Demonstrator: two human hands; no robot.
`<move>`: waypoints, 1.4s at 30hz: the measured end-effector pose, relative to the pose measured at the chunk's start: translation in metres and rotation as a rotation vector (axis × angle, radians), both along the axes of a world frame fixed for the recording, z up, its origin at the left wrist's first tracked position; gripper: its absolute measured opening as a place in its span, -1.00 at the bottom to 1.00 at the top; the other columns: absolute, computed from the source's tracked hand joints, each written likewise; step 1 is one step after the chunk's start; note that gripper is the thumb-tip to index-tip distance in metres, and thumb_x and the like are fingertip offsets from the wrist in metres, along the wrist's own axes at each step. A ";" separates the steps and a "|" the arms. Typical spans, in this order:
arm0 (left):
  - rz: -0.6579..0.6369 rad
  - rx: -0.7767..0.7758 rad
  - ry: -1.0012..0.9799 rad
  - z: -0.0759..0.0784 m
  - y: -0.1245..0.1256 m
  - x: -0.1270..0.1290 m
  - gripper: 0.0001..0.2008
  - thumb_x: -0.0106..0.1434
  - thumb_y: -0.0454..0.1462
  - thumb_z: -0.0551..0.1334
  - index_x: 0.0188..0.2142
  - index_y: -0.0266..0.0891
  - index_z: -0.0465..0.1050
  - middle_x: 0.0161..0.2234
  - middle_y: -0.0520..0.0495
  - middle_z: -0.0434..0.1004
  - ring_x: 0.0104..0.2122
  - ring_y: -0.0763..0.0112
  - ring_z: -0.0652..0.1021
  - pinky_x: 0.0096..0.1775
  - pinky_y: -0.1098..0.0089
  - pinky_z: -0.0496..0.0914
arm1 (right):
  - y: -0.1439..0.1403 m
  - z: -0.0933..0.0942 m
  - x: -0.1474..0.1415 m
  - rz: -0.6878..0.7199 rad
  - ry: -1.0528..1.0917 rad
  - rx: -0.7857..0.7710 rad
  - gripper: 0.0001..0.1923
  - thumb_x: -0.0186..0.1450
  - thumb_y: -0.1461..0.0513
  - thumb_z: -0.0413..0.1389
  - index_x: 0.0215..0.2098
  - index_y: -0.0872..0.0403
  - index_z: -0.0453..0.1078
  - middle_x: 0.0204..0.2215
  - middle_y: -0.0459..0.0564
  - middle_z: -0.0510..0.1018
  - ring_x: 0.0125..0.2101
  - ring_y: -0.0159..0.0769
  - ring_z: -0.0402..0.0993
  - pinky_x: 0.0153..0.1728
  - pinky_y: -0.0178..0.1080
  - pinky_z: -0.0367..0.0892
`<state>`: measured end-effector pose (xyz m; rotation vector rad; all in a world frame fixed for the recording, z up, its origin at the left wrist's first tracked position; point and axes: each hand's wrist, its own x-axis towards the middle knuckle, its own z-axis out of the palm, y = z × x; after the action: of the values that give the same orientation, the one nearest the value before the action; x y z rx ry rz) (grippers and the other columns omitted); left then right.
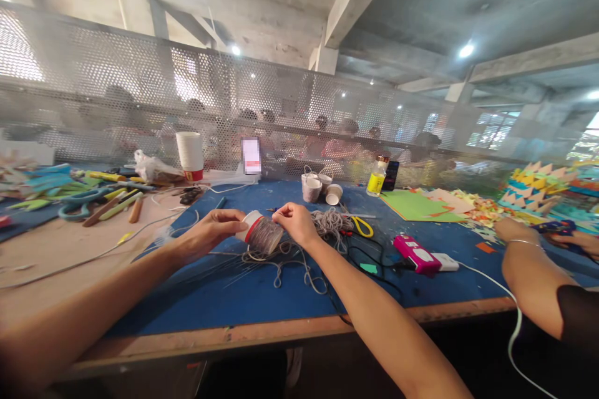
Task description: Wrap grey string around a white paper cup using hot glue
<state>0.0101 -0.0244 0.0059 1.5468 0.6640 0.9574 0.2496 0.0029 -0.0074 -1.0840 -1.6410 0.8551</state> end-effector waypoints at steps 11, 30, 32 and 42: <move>0.004 -0.045 -0.030 0.002 -0.003 0.001 -0.86 0.15 -0.18 0.44 -0.38 -0.22 0.67 -0.40 -0.05 0.62 -0.35 0.34 0.54 -0.18 0.35 0.37 | 0.003 -0.002 0.001 -0.008 -0.066 0.013 -0.80 0.15 0.14 0.33 -0.41 0.08 0.48 -0.47 -0.05 0.65 -0.44 -0.27 0.56 -0.33 -0.26 0.38; 0.062 -0.094 -0.123 0.005 -0.001 -0.001 -0.82 0.09 -0.19 0.49 -0.40 -0.27 0.66 -0.39 -0.11 0.64 -0.34 0.33 0.57 -0.14 0.31 0.42 | 0.000 0.004 0.000 0.061 0.050 -0.001 -0.70 0.24 0.02 0.26 -0.26 0.08 0.50 -0.42 -0.04 0.63 -0.45 -0.29 0.52 -0.45 -0.30 0.39; 0.096 -0.097 -0.134 0.007 -0.001 -0.001 -0.81 0.07 -0.19 0.50 -0.39 -0.28 0.66 -0.37 -0.13 0.65 -0.32 0.29 0.59 -0.11 0.28 0.44 | -0.003 0.005 0.001 0.091 0.093 -0.012 -0.65 0.29 -0.04 0.21 -0.18 0.05 0.49 -0.40 -0.06 0.62 -0.50 -0.31 0.51 -0.49 -0.30 0.40; 0.233 -0.028 -0.108 0.007 0.003 -0.002 -0.78 0.07 -0.15 0.49 -0.37 -0.27 0.67 -0.35 -0.14 0.67 -0.30 0.26 0.61 -0.08 0.27 0.45 | -0.011 0.009 0.000 0.115 -0.020 0.013 -0.46 0.30 -0.18 0.20 0.02 0.01 0.42 -0.28 -0.05 0.63 -0.41 -0.29 0.60 -0.35 -0.28 0.44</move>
<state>0.0076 -0.0218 0.0127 1.4025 0.7895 1.1919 0.2497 -0.0082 0.0012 -1.0000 -1.7367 0.9093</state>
